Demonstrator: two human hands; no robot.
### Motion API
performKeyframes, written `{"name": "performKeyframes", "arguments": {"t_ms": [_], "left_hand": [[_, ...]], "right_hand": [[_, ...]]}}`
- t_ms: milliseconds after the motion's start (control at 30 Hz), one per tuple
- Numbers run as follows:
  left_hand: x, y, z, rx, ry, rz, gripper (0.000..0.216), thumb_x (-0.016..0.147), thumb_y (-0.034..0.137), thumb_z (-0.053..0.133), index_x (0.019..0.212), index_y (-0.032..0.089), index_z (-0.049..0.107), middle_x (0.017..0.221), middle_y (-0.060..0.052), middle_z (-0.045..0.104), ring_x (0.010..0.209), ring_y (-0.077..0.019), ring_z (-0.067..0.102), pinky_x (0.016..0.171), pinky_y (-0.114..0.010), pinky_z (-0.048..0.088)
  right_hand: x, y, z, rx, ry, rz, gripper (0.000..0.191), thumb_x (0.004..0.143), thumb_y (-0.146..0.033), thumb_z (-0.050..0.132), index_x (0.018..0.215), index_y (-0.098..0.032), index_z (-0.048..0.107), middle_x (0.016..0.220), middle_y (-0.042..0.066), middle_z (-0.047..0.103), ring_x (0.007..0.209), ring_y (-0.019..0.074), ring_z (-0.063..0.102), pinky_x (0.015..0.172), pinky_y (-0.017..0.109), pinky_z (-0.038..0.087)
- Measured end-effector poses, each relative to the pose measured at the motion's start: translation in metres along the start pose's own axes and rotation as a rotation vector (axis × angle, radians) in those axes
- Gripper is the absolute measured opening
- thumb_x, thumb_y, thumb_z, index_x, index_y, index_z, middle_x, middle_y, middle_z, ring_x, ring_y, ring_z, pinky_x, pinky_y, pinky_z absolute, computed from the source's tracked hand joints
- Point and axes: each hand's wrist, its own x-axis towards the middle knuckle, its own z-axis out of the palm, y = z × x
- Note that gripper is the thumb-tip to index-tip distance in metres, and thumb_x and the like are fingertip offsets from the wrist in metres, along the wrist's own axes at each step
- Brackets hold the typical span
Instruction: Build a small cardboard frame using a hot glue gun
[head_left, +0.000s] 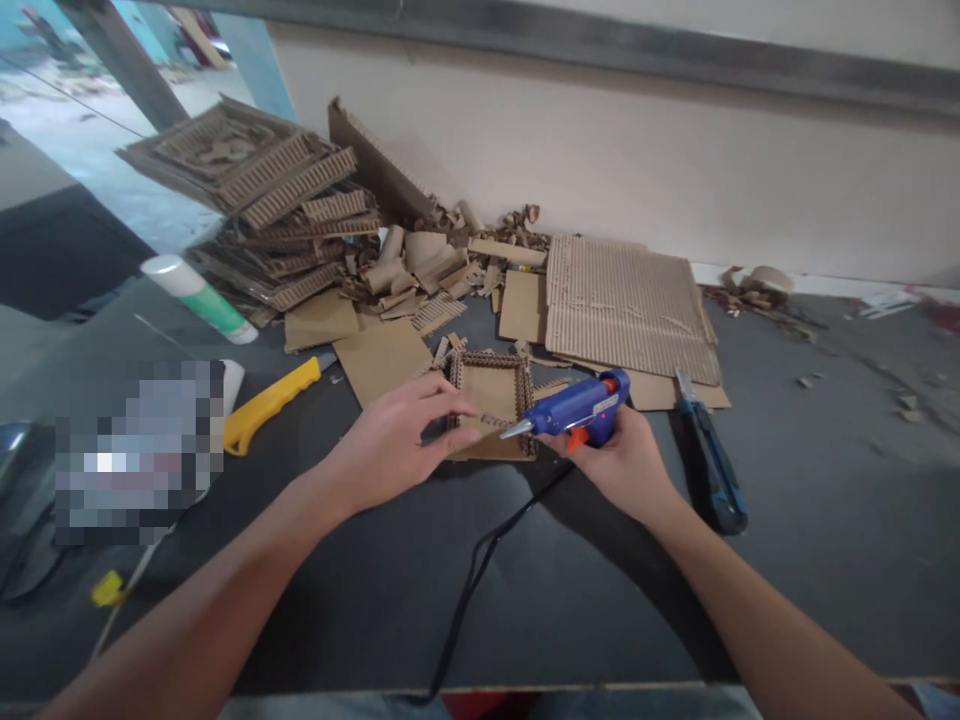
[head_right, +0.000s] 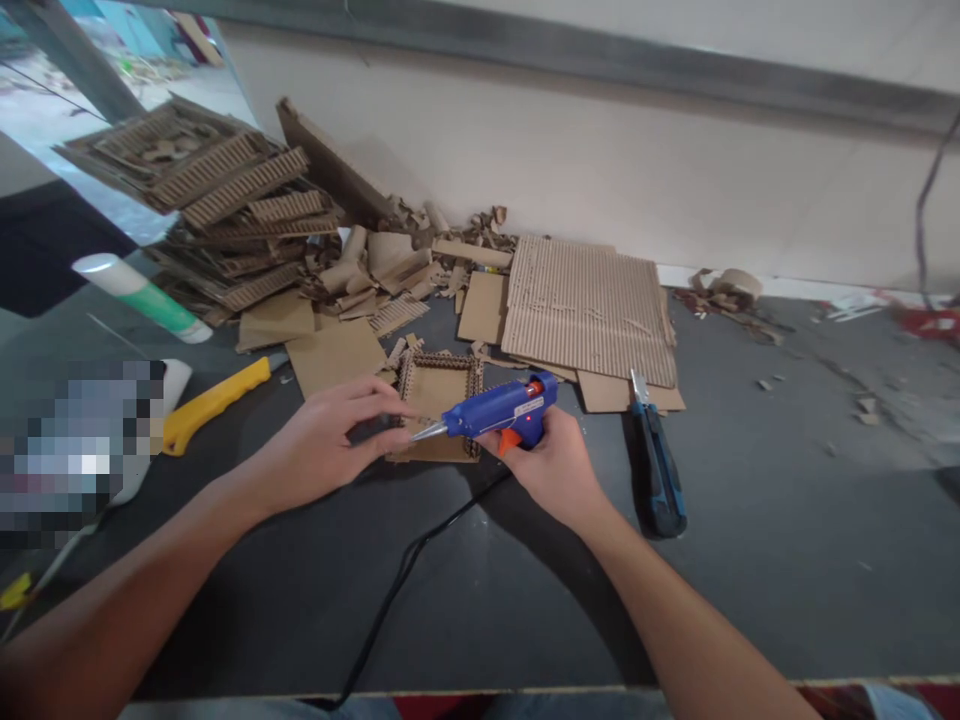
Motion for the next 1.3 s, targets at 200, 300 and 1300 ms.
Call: {"name": "performKeyframes", "arguments": {"t_ms": [200,300,1300], "left_hand": [[0.000,0.002,0.009,-0.118,0.011,0.057,0.019,0.096,0.030,0.054,0.099,0.022,0.071,0.096,-0.004,0.065,0.068,-0.0108,0.058,0.059,-0.023,0.044],[0.001,0.000,0.009,-0.138,0.048,0.035,0.015,0.093,0.030,0.059,0.095,0.022,0.071,0.091,-0.003,0.065,0.058,-0.0082,0.052,0.052,-0.022,0.041],[0.003,-0.001,0.010,-0.053,0.202,-0.263,0.024,0.093,0.040,0.057,0.096,0.022,0.073,0.078,-0.002,0.074,0.058,-0.0139,0.059,0.059,-0.025,0.046]], "right_hand": [[-0.003,-0.002,0.003,-0.023,-0.042,0.030,0.032,0.060,-0.041,0.079,0.076,-0.017,0.066,0.076,0.008,0.073,0.073,0.0249,0.069,0.065,0.036,0.057],[-0.003,-0.002,0.004,-0.064,-0.033,0.059,0.035,0.059,-0.044,0.078,0.075,-0.017,0.065,0.074,0.009,0.072,0.072,0.0256,0.068,0.064,0.037,0.056],[-0.003,-0.002,-0.003,-0.225,-0.078,-0.047,0.068,0.052,-0.047,0.088,0.107,-0.019,0.059,0.089,0.006,0.070,0.075,0.0218,0.065,0.062,0.031,0.052]]}}
